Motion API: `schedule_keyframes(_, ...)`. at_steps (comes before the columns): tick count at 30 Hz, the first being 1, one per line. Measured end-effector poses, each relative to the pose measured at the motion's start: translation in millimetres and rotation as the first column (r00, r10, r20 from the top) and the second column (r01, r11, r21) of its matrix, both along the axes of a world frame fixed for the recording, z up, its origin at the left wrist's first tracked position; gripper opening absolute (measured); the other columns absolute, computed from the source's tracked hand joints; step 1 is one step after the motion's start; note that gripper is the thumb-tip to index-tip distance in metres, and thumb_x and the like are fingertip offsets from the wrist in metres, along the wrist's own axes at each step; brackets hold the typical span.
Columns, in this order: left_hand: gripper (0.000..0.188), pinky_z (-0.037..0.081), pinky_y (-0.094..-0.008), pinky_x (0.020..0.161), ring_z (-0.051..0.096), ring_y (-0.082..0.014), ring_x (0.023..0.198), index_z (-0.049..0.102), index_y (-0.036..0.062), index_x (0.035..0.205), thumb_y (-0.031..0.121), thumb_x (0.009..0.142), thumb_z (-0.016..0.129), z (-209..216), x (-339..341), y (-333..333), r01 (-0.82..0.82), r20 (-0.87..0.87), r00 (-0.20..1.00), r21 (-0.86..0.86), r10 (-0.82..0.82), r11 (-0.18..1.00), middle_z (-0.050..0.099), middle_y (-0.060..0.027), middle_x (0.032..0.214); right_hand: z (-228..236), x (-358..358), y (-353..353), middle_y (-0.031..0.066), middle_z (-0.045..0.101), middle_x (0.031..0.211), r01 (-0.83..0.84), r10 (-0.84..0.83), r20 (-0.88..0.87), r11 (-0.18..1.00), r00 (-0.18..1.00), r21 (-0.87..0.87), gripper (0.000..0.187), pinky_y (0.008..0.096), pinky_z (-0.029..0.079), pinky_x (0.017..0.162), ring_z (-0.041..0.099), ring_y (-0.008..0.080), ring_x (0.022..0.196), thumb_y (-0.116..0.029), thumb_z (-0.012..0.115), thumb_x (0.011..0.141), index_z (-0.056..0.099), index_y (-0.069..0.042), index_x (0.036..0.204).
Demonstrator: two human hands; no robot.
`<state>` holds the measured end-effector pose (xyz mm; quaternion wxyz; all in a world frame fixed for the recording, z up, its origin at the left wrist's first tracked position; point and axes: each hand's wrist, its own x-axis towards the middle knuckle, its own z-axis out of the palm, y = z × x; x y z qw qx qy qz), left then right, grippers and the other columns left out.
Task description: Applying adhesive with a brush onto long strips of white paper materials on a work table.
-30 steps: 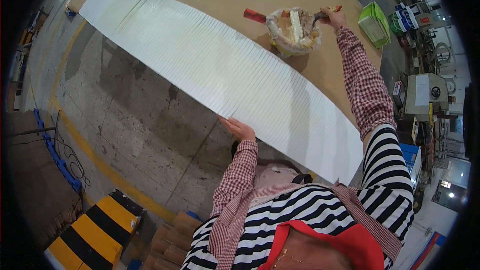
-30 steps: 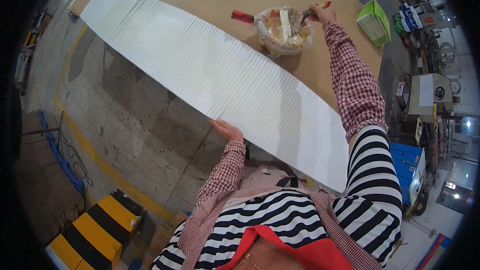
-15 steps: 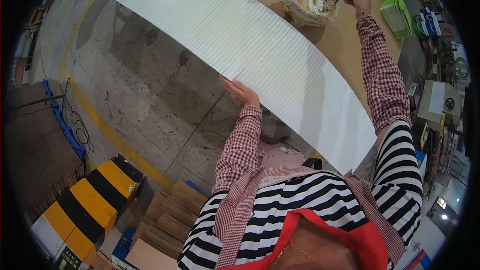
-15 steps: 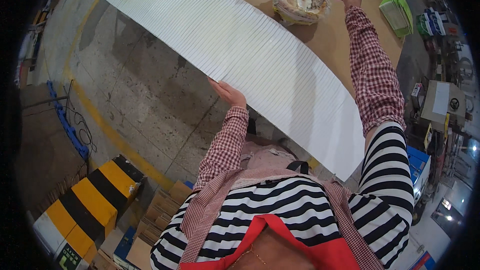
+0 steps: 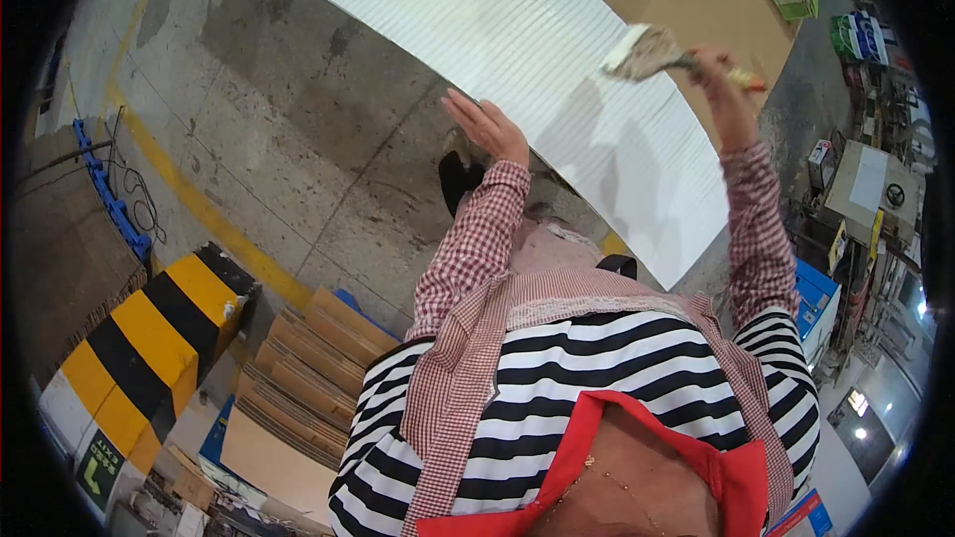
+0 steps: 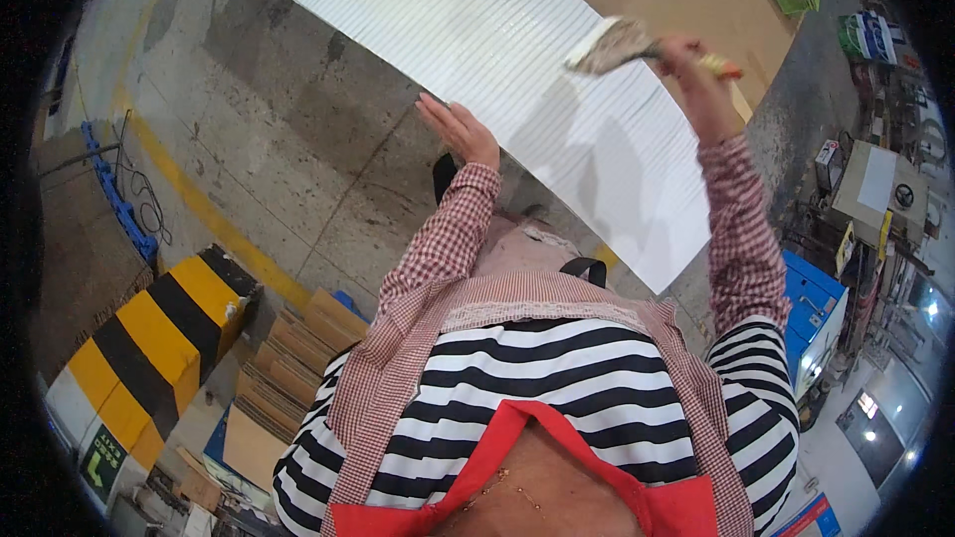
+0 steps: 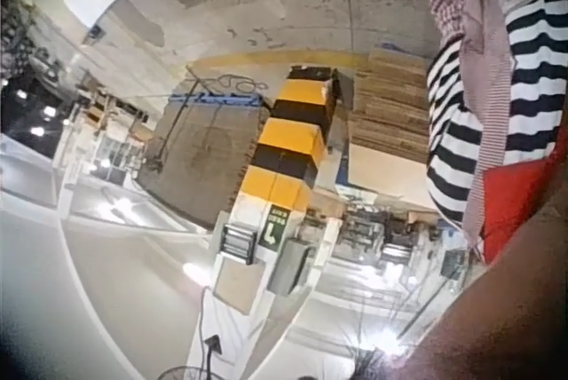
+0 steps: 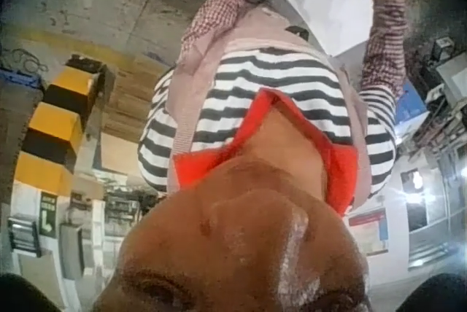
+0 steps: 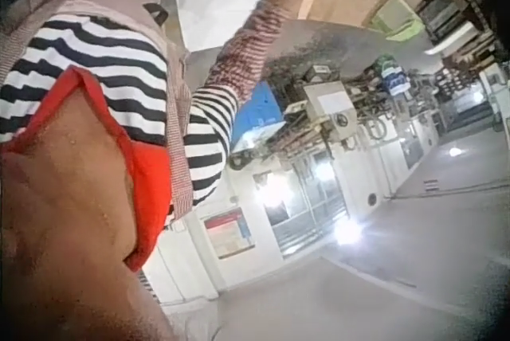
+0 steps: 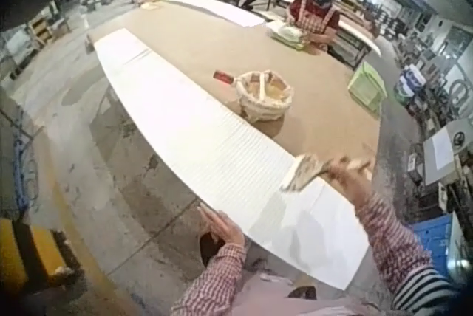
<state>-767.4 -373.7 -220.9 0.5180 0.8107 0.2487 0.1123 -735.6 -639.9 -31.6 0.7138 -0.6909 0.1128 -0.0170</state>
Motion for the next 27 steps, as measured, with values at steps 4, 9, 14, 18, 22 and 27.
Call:
schedule_keyframes(4,0.057,0.017,-0.0464,0.114,0.011,-0.0356,0.141,0.008,0.0029,0.147,0.032,0.101,0.023,-3.4,-4.3,-10.8,-0.045,-0.026,0.999,-0.018,0.044,0.999,0.006,-0.0222,0.152,-22.3,-38.9,42.9,0.0081,0.061,0.099,-0.156,0.159,0.057,0.986,0.986,-0.06,0.01,0.0238,0.049,0.067,0.058,0.0115,0.078,-0.009,0.069,0.083,0.062,-0.002,0.088)
schedule_keyframes(9,0.056,0.016,-0.0478,0.114,0.012,-0.0355,0.14,0.008,0.0043,0.148,0.033,0.101,0.021,-1.2,-5.6,-21.0,-0.042,0.012,0.999,-0.041,0.042,0.998,0.007,-0.0208,0.153,-61.2,-21.1,77.2,0.0057,0.062,0.087,-0.102,0.191,0.244,0.937,0.951,-0.335,0.01,0.0231,0.049,0.071,0.06,0.0115,0.08,-0.004,0.07,0.08,0.061,0.0,0.082)
schedule_keyframes(14,0.054,0.016,-0.0483,0.113,0.011,-0.0346,0.141,0.01,0.0094,0.149,0.034,0.102,0.019,0.2,-4.3,-15.0,-0.052,-0.011,0.999,0.047,0.053,0.998,0.006,-0.0201,0.153,-71.0,-59.8,42.3,0.0031,0.06,0.079,-0.066,0.182,0.159,0.832,0.97,-0.551,0.01,0.0228,0.045,0.066,0.056,0.0096,0.073,-0.005,0.07,0.079,0.061,-0.001,0.079)
schedule_keyframes(18,0.052,0.018,-0.0494,0.113,0.012,-0.0347,0.141,0.012,0.0116,0.149,0.034,0.102,0.018,4.3,-4.5,-10.2,-0.046,-0.044,0.998,0.104,0.051,0.994,0.007,-0.0203,0.153,-64.3,-143.7,-16.6,0.0013,0.058,0.076,-0.015,0.027,0.017,0.868,1.0,-0.497,0.011,0.0206,0.044,0.061,0.054,0.0063,0.069,-0.006,0.068,0.082,0.06,-0.001,0.077)
schedule_keyframes(22,0.052,0.018,-0.0498,0.113,0.013,-0.0351,0.14,0.012,0.0114,0.149,0.034,0.102,0.017,7.2,-5.5,-10.6,-0.042,-0.081,0.996,0.043,0.046,0.998,0.008,-0.0202,0.152,-43.1,-185.1,-47.6,0.0015,0.059,0.076,-0.021,-0.05,-0.144,0.893,0.988,-0.45,0.01,0.0202,0.045,0.059,0.055,0.0068,0.065,-0.006,0.066,0.083,0.059,-0.001,0.077)
schedule_keyframes(27,0.053,0.018,-0.0502,0.113,0.014,-0.0352,0.14,0.012,0.0099,0.148,0.034,0.101,0.017,9.8,-9.7,-8.9,-0.044,-0.066,0.997,0.059,0.048,0.997,0.012,-0.0208,0.151,-23.2,-102.8,0.6,0.0041,0.063,0.076,-0.002,-0.013,-0.046,0.946,0.999,-0.323,0.016,0.024,0.047,0.066,0.058,0.0105,0.069,-0.019,0.068,0.084,0.065,-0.003,0.085)
